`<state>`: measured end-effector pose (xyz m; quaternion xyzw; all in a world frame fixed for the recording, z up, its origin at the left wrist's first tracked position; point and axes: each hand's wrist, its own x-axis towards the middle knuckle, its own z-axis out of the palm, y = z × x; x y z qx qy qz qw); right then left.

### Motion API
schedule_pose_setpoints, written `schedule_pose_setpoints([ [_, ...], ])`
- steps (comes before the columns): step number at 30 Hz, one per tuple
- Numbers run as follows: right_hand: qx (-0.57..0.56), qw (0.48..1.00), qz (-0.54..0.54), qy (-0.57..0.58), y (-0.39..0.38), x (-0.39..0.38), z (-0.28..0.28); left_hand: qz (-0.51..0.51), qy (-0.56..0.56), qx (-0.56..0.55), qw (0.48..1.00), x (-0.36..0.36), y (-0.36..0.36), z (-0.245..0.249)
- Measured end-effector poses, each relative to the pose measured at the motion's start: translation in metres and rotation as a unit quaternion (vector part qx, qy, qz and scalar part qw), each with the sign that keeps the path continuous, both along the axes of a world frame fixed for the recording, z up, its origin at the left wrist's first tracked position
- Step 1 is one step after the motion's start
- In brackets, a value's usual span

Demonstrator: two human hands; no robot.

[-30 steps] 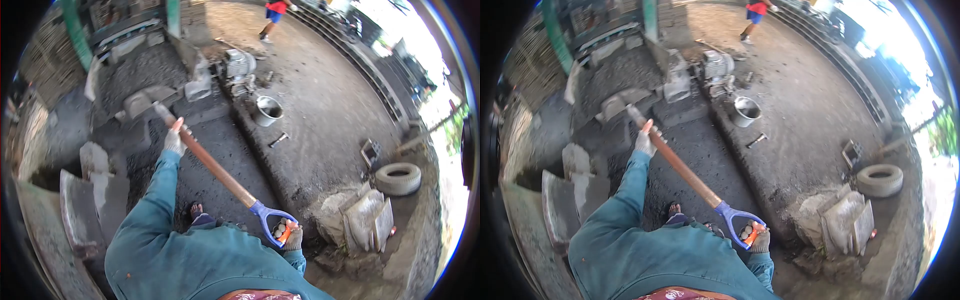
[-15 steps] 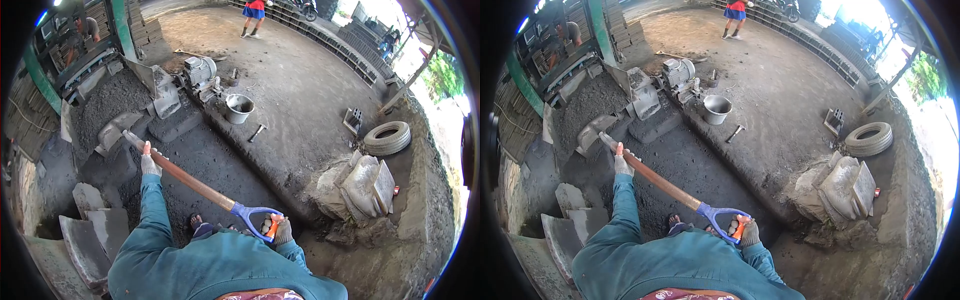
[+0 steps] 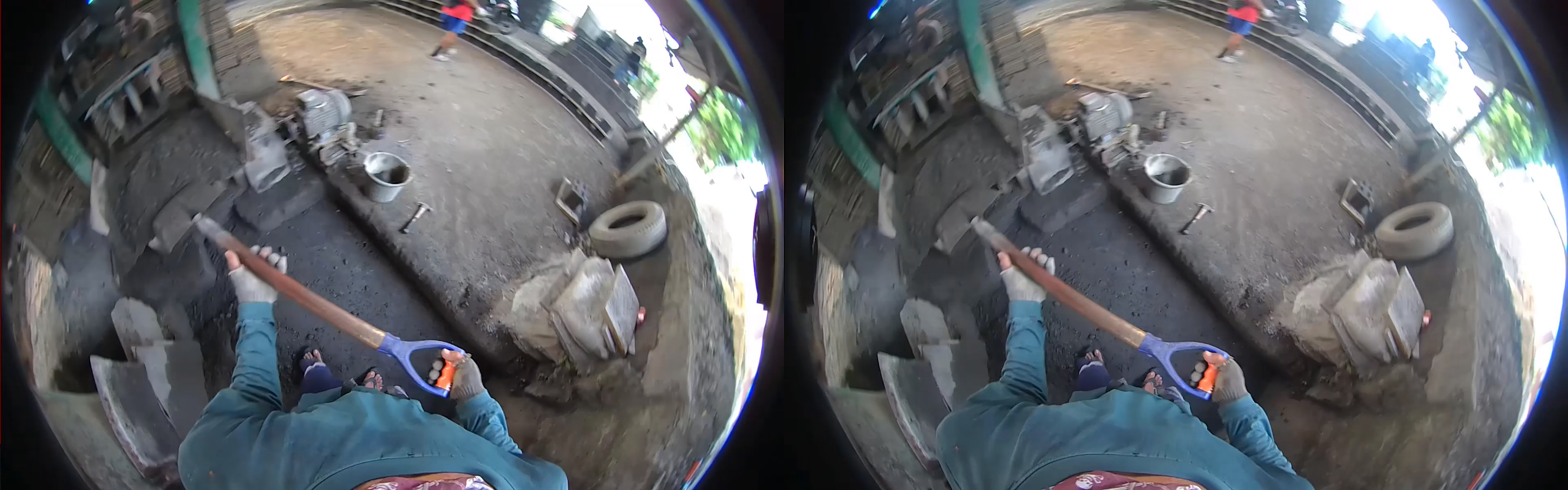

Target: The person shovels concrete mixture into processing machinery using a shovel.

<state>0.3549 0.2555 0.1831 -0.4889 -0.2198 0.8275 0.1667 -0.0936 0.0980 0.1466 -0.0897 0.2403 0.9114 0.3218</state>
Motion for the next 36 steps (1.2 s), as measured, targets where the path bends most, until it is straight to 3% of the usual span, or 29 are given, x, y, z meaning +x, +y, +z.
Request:
schedule_pose_setpoints([
  [1, 0.005, 0.999, 0.015, -0.029, 0.005, -0.002, 0.004, 0.005, -0.014, 0.053, 0.999, 0.004, -0.002, 0.006],
  [6, 0.056, 0.997, 0.046, 0.008, 0.010, 0.002, -0.012, 0.018, -0.081, 0.004, 0.997, -0.006, -0.002, 0.035],
  [11, 0.047, 0.997, 0.037, -0.038, -0.011, -0.028, -0.020, 0.024, -0.096, 0.023, 0.995, -0.061, -0.015, 0.009],
  [16, -0.007, 0.998, 0.034, 0.052, -0.032, -0.156, -0.013, 0.001, -0.087, 0.055, 0.995, -0.173, -0.025, -0.003],
  [17, 0.028, 0.999, 0.041, 0.018, -0.038, -0.182, -0.011, 0.001, -0.071, 0.045, 0.996, -0.199, -0.027, -0.005],
  [19, 0.009, 0.992, 0.081, 0.097, -0.044, -0.237, -0.010, -0.001, -0.037, 0.023, 0.999, -0.251, -0.034, -0.003],
  [21, -0.006, 0.990, 0.076, 0.115, -0.060, -0.291, 0.001, 0.030, -0.003, -0.039, 0.999, -0.299, -0.040, 0.010],
  [23, 0.000, 0.983, 0.058, 0.173, -0.076, -0.345, 0.013, 0.046, 0.040, -0.027, 0.998, -0.351, -0.044, 0.008],
  [25, 0.040, 0.989, 0.024, 0.141, -0.095, -0.411, 0.046, 0.035, 0.057, -0.041, 0.997, -0.411, -0.052, 0.007],
  [28, 0.138, 0.958, 0.164, 0.189, -0.086, -0.438, 0.042, 0.085, 0.086, -0.178, 0.977, -0.467, -0.054, 0.021],
  [29, 0.185, 0.931, 0.205, 0.238, -0.079, -0.433, 0.046, 0.102, 0.107, -0.236, 0.960, -0.468, -0.051, 0.025],
  [31, 0.118, 0.951, 0.162, 0.237, -0.051, -0.386, 0.067, 0.112, 0.083, -0.166, 0.976, -0.395, -0.033, 0.070],
  [33, 0.183, 0.951, 0.093, 0.233, -0.027, -0.328, 0.091, 0.070, 0.010, -0.050, 0.996, -0.318, -0.015, 0.100],
  [34, 0.248, 0.948, 0.085, 0.180, -0.005, -0.290, 0.075, 0.057, -0.006, -0.002, 0.998, -0.281, -0.002, 0.102],
  [35, 0.235, 0.955, 0.081, 0.163, 0.023, -0.246, 0.051, 0.035, -0.046, 0.040, 0.998, -0.243, 0.011, 0.109],
  [36, 0.228, 0.958, 0.070, 0.158, 0.037, -0.210, 0.041, 0.031, -0.016, 0.026, 0.999, -0.205, 0.027, 0.109],
])
